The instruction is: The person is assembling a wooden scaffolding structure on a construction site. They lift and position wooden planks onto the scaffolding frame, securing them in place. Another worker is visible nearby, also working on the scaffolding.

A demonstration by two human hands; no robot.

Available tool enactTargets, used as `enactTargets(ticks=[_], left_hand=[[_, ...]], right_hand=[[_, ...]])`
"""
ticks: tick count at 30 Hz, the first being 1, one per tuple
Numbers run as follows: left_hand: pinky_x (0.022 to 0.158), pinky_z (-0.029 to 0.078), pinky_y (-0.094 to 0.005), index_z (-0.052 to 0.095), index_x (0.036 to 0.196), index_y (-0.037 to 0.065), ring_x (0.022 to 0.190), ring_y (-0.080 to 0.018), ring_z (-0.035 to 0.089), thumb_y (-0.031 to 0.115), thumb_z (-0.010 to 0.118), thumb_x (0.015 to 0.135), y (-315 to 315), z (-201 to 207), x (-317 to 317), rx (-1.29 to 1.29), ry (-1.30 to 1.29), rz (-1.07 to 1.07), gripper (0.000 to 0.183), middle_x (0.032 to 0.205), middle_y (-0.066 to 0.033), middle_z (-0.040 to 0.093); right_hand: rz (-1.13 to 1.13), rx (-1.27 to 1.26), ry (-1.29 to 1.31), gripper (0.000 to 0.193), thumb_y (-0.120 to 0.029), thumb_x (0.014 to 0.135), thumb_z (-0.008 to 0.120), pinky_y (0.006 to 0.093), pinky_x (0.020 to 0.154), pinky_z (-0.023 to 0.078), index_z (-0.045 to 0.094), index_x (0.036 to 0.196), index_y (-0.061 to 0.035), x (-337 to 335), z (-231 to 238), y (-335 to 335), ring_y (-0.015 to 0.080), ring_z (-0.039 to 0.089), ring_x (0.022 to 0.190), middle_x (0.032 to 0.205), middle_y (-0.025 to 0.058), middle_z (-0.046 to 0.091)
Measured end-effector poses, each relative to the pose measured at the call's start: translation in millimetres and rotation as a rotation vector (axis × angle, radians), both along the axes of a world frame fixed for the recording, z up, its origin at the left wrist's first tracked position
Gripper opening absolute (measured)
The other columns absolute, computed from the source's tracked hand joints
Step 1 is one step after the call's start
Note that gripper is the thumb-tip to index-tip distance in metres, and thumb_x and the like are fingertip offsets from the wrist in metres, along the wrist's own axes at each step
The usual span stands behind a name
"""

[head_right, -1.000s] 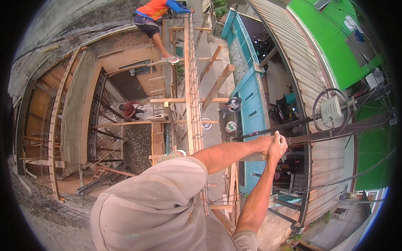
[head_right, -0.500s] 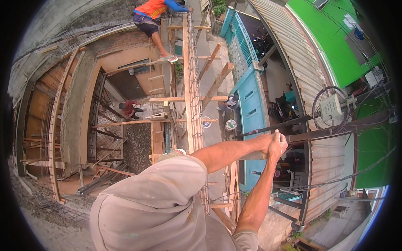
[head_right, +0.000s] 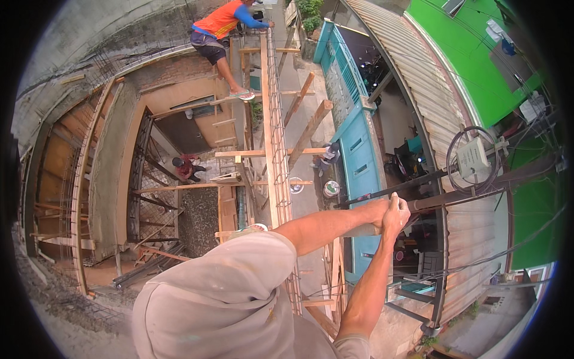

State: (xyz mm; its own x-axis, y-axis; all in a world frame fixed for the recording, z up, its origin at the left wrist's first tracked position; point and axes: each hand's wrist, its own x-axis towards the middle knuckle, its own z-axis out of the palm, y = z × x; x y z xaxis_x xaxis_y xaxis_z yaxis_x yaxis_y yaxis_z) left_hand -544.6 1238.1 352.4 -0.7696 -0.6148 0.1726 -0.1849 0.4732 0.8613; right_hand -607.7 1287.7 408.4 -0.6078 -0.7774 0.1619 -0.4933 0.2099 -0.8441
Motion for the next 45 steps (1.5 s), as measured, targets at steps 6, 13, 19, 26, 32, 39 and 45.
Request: enactTargets(ticks=[6, 13, 19, 26, 32, 39, 45], left_hand=[[0.089, 0.05, -0.048, 0.066, 0.113, 0.014, 0.107, -0.0376, 0.063, 0.033, 0.077, 0.066, -2, -9, -7, -0.02, 0.015, 0.019, 0.052, 0.113, -0.0158, 0.068], [0.091, 0.049, -0.0465, 0.064, 0.113, 0.013, 0.109, -0.0385, 0.06, 0.033, 0.076, 0.066, -1, -1, -3, 0.006, -0.088, 0.005, 0.053, 0.113, -0.0172, 0.067], [0.091, 0.049, -0.0469, 0.063, 0.114, 0.011, 0.109, -0.0392, 0.06, 0.033, 0.076, 0.067, -3, -15, -11, -0.015, 0.007, 0.018, 0.054, 0.113, -0.0184, 0.066], [0.088, 0.05, -0.048, 0.064, 0.112, 0.01, 0.104, -0.0395, 0.062, 0.033, 0.077, 0.066, -5, -18, -13, -0.015, 0.011, -0.008, 0.053, 0.109, -0.0186, 0.067], [0.085, 0.051, -0.0487, 0.065, 0.108, 0.01, 0.103, -0.0398, 0.063, 0.033, 0.077, 0.065, 2, 1, 2, 0.018, 0.051, 0.024, 0.05, 0.108, -0.0188, 0.068], [0.086, 0.051, -0.0489, 0.066, 0.108, 0.011, 0.104, -0.0394, 0.063, 0.036, 0.078, 0.064, 6, 15, 11, 0.068, -0.017, 0.038, 0.051, 0.107, -0.0184, 0.069], [0.087, 0.051, -0.0489, 0.065, 0.109, 0.01, 0.105, -0.0386, 0.063, 0.037, 0.078, 0.065, 7, 18, 13, 0.099, -0.054, 0.053, 0.053, 0.109, -0.0176, 0.068]], right_hand=[[-0.017, 0.005, 0.015, 0.037, -0.031, 0.089, 0.065, 0.0348, 0.071, 0.048, 0.068, 0.088, 0.0063, -1, -1, 0, 0.0177, 0.059, 0.073, 0.077, 0.0118, 0.067], [0.003, -0.026, -0.007, 0.036, -0.03, 0.089, 0.065, 0.0343, 0.07, 0.047, 0.068, 0.088, 0.0064, -4, -4, 0, 0.0165, 0.058, 0.072, 0.075, 0.0109, 0.066], [-0.001, -0.025, -0.004, 0.036, -0.029, 0.09, 0.065, 0.0341, 0.069, 0.047, 0.068, 0.089, 0.0066, -1, -1, 1, 0.0163, 0.057, 0.071, 0.075, 0.0106, 0.066], [-0.002, -0.003, 0.021, 0.038, -0.031, 0.091, 0.063, 0.0349, 0.072, 0.047, 0.068, 0.09, 0.0068, 1, 0, 1, 0.0181, 0.058, 0.073, 0.077, 0.012, 0.066], [0.018, -0.001, 0.004, 0.038, -0.03, 0.091, 0.062, 0.0351, 0.072, 0.046, 0.068, 0.09, 0.0073, -1, -1, 1, 0.0184, 0.058, 0.073, 0.077, 0.0128, 0.066], [0.011, -0.002, 0.041, 0.039, -0.031, 0.09, 0.063, 0.0355, 0.072, 0.047, 0.068, 0.089, 0.0075, -1, -1, 2, 0.0185, 0.058, 0.073, 0.076, 0.0129, 0.066], [0.014, 0.005, 0.022, 0.039, -0.031, 0.09, 0.063, 0.0351, 0.071, 0.047, 0.068, 0.087, 0.0075, -1, -2, 0, 0.0182, 0.058, 0.072, 0.075, 0.0126, 0.066]])
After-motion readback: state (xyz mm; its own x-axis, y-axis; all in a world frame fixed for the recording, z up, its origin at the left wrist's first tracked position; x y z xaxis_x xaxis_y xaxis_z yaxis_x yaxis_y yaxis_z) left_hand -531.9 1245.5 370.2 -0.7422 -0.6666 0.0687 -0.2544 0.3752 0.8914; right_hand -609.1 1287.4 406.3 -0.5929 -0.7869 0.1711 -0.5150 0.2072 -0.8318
